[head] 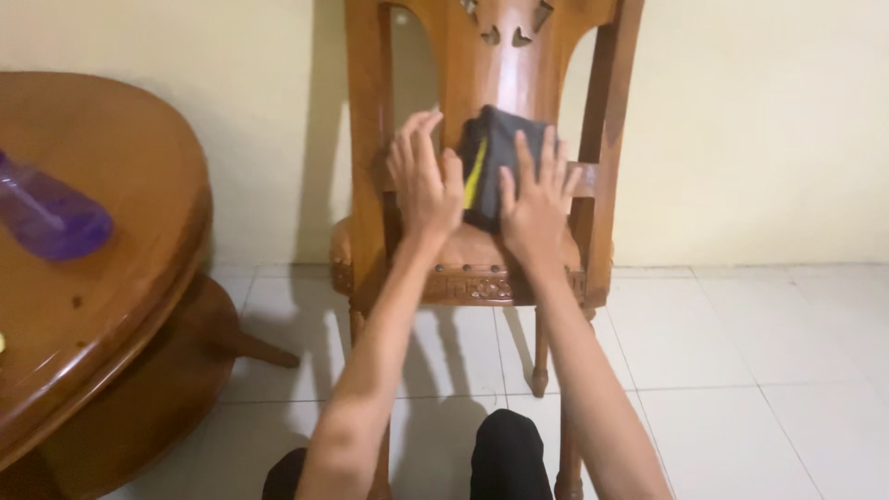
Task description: The person wipes the backrest and seat of a wooden chair with a dark cloth, then sprays cleaner on the legs and wipes them with a yellow cloth. The person continues to wipe the legs and seat with both cloths.
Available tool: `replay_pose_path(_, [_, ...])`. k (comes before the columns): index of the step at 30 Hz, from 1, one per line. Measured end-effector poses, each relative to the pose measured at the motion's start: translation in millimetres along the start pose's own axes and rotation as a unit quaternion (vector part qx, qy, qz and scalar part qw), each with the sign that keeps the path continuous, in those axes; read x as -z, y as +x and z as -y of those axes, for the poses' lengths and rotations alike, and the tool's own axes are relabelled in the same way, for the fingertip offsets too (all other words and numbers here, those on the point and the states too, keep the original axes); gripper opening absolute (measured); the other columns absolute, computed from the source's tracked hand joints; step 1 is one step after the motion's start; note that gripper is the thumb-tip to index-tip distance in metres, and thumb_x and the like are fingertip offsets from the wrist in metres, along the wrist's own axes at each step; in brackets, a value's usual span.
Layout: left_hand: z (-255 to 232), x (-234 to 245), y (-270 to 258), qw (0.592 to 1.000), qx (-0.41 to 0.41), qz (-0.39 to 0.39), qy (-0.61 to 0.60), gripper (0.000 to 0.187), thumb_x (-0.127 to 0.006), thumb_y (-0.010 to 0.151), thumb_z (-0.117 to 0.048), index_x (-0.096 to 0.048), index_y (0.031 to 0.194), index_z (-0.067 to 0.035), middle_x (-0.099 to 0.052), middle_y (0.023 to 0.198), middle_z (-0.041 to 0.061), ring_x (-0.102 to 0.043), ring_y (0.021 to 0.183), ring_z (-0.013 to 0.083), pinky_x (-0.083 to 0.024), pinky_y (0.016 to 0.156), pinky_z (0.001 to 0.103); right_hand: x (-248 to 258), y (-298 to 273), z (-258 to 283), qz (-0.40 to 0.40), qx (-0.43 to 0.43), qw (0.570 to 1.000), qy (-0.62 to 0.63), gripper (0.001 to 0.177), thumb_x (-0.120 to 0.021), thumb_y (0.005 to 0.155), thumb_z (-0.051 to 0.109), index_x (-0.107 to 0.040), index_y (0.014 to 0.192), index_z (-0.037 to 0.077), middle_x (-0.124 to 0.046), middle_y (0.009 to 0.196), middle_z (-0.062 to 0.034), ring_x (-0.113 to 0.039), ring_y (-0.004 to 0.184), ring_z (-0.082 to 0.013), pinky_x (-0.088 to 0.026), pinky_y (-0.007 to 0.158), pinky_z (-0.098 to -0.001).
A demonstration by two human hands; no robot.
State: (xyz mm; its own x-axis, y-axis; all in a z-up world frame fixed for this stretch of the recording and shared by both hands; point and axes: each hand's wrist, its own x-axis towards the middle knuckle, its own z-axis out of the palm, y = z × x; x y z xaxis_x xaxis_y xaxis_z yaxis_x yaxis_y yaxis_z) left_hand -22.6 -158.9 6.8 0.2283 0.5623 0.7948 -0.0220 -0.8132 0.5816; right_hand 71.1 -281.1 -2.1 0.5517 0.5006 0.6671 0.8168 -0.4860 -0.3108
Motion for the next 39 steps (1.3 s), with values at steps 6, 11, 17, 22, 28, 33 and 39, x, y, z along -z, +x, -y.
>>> replay_pose_path(6, [29.5, -6.7, 1.9, 0.981, -0.063, 0.049, 0.179, 0.048, -0.057, 0.1, -0.026, -0.052, 0.142, -0.002, -0.057, 0.134, 0.019, -0.051, 0.126, 0.0363, -0.035, 0.111, 0.053, 7.2, 3.7, -104.6, -0.025, -0.083, 0.996, 0.027, 0.05, -0.035, 0.113, 0.026, -0.04, 0.162, 0.015, -0.022, 0.173, -0.0164, -0.019, 0.159, -0.039, -0.01, 0.127, -0.0626])
replay_pose_path(11, [34.1, -10.1, 4.3, 0.977, -0.085, 0.032, 0.192, 0.051, -0.058, 0.098, -0.029, -0.054, 0.141, -0.002, -0.061, 0.128, 0.02, -0.056, 0.116, 0.0339, -0.036, 0.109, 0.052, -20.5, 19.3, -127.0, -0.137, -0.063, 0.988, 0.043, 0.043, -0.037, 0.123, 0.029, -0.03, 0.159, 0.005, -0.016, 0.176, -0.026, -0.019, 0.163, -0.0472, -0.02, 0.135, -0.0564])
replay_pose_path(17, [32.7, -8.1, 0.0, 0.979, -0.079, 0.035, 0.184, 0.05, -0.06, 0.096, -0.03, -0.056, 0.137, -0.001, -0.065, 0.118, 0.017, -0.058, 0.108, 0.0328, -0.038, 0.106, 0.05, 8.5, 17.2, -59.5, -0.025, 0.047, 0.997, 0.052, 0.072, -0.071, 0.094, 0.04, -0.044, 0.154, 0.012, -0.027, 0.163, -0.0271, -0.021, 0.149, -0.0524, -0.016, 0.12, -0.0605])
replay_pose_path(22, [30.8, -7.7, 1.9, 0.979, -0.087, 0.022, 0.181, 0.048, -0.063, 0.095, -0.028, -0.057, 0.135, -0.001, -0.066, 0.115, 0.016, -0.058, 0.109, 0.0328, -0.039, 0.106, 0.049, 23.6, -4.6, -86.4, -0.055, 0.054, 0.992, 0.102, 0.051, -0.052, 0.108, 0.024, -0.047, 0.155, 0.008, -0.041, 0.164, -0.021, -0.034, 0.155, -0.0453, -0.028, 0.127, -0.0556])
replay_pose_path(28, [32.5, -9.6, 1.6, 0.978, -0.088, 0.024, 0.186, 0.044, -0.063, 0.095, -0.027, -0.06, 0.131, -0.001, -0.066, 0.114, 0.015, -0.058, 0.107, 0.0322, -0.038, 0.105, 0.049, 27.9, -5.4, -153.5, -0.19, -0.35, 0.801, 0.446, 0.052, -0.035, 0.106, 0.038, -0.046, 0.146, 0.007, -0.06, 0.125, -0.0172, -0.059, 0.115, -0.0302, -0.048, 0.102, -0.045])
replay_pose_path(33, [30.5, -8.9, 0.5, 0.978, -0.092, 0.021, 0.187, 0.042, -0.063, 0.096, -0.026, -0.06, 0.129, -0.001, -0.065, 0.112, 0.014, -0.057, 0.107, 0.032, -0.039, 0.106, 0.048, 18.1, -4.0, -169.0, -0.079, -0.16, 0.851, 0.494, 0.063, -0.019, 0.115, 0.045, -0.031, 0.159, 0.001, -0.037, 0.16, -0.0189, -0.033, 0.149, -0.0341, -0.026, 0.125, -0.0427])
replay_pose_path(39, [29.5, -10.3, 3.4, 0.977, -0.087, 0.021, 0.194, 0.04, -0.062, 0.097, -0.026, -0.061, 0.128, -0.001, -0.065, 0.111, 0.014, -0.057, 0.108, 0.0318, -0.039, 0.107, 0.048, 3.7, 37.7, -144.3, 0.019, -0.024, 0.979, 0.203, 0.055, -0.033, 0.115, 0.03, -0.027, 0.167, 0.013, -0.006, 0.173, -0.0296, -0.015, 0.16, -0.0469, -0.017, 0.13, -0.046])
